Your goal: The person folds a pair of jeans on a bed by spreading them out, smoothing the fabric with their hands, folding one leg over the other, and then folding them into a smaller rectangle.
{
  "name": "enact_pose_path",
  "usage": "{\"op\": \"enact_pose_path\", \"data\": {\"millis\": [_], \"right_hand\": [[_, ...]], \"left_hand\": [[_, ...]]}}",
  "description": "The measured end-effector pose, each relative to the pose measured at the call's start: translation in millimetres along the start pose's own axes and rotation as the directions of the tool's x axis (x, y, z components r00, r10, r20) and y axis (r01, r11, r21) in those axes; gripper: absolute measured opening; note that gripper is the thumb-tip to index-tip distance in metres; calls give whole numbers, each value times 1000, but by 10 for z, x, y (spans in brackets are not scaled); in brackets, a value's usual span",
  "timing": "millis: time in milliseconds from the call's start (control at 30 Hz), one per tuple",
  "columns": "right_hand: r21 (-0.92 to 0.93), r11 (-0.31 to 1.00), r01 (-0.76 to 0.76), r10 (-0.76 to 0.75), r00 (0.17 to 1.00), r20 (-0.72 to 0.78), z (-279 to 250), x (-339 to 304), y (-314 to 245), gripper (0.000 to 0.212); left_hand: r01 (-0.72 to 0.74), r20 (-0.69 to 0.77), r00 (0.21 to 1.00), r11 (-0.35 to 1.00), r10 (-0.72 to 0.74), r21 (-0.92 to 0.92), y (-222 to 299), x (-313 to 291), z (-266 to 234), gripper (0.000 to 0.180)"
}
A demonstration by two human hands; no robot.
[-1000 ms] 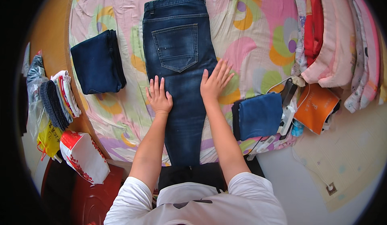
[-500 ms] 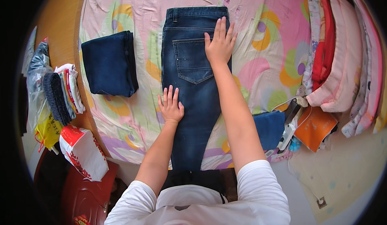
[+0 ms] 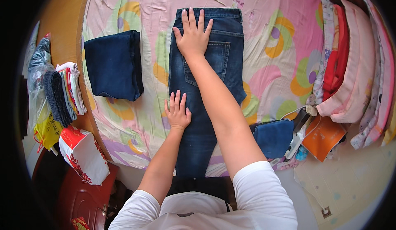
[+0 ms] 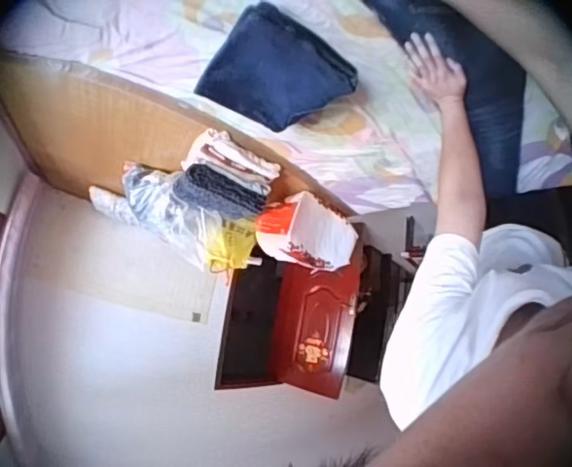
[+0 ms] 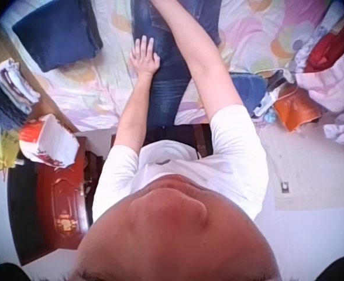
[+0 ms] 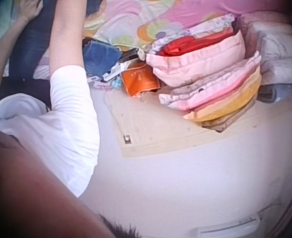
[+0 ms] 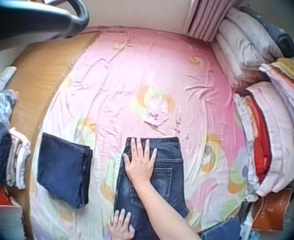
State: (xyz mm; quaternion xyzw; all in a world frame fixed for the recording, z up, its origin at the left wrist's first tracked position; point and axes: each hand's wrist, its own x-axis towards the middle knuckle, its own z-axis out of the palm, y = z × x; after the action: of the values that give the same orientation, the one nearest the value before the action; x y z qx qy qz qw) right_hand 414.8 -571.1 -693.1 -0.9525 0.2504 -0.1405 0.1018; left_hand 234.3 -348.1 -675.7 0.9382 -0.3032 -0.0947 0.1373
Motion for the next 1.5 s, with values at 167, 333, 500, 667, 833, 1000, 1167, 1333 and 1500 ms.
{"op": "enact_pose_path", "data": {"millis": [167,333,500,667,833,1000,1167,1333,1500], "right_hand": [[41,989,-145,144,989,30,33,-106,-400,64],[-72,986,-152,156,986,62,22,-243,-485,70],[329,935,-134,47,965,260,-323,-200,-273,57],[44,997,-67,69,996,-54,-546,-11,927,47],[24,1000,-21,23,996,-88,-288,-31,1356,46],[-101,995,-6,-3,995,-95,-232,-1,747,47],[66,998,-12,12,1000,-8,44,-159,-253,61],[190,979,74,-68,997,-39,15,-108,-148,46],[35,998,55,-50,989,-137,-454,134,747,45]], "left_hand": [[11,1,1000,1000,-11,22,-25,-37,-10,61],[6,-15,1000,1000,-6,21,-8,-35,71,63],[20,8,1000,999,-20,35,-14,-36,15,62],[29,30,999,999,-30,38,15,-16,-48,61],[-7,8,1000,1000,7,23,34,-5,-27,61],[5,3,1000,999,-5,34,-16,10,-12,61],[14,-11,1000,1000,-14,19,-23,-7,33,60],[15,23,1000,999,-16,28,22,-49,-3,60],[32,-16,999,999,-31,24,-6,5,-4,60]]}}
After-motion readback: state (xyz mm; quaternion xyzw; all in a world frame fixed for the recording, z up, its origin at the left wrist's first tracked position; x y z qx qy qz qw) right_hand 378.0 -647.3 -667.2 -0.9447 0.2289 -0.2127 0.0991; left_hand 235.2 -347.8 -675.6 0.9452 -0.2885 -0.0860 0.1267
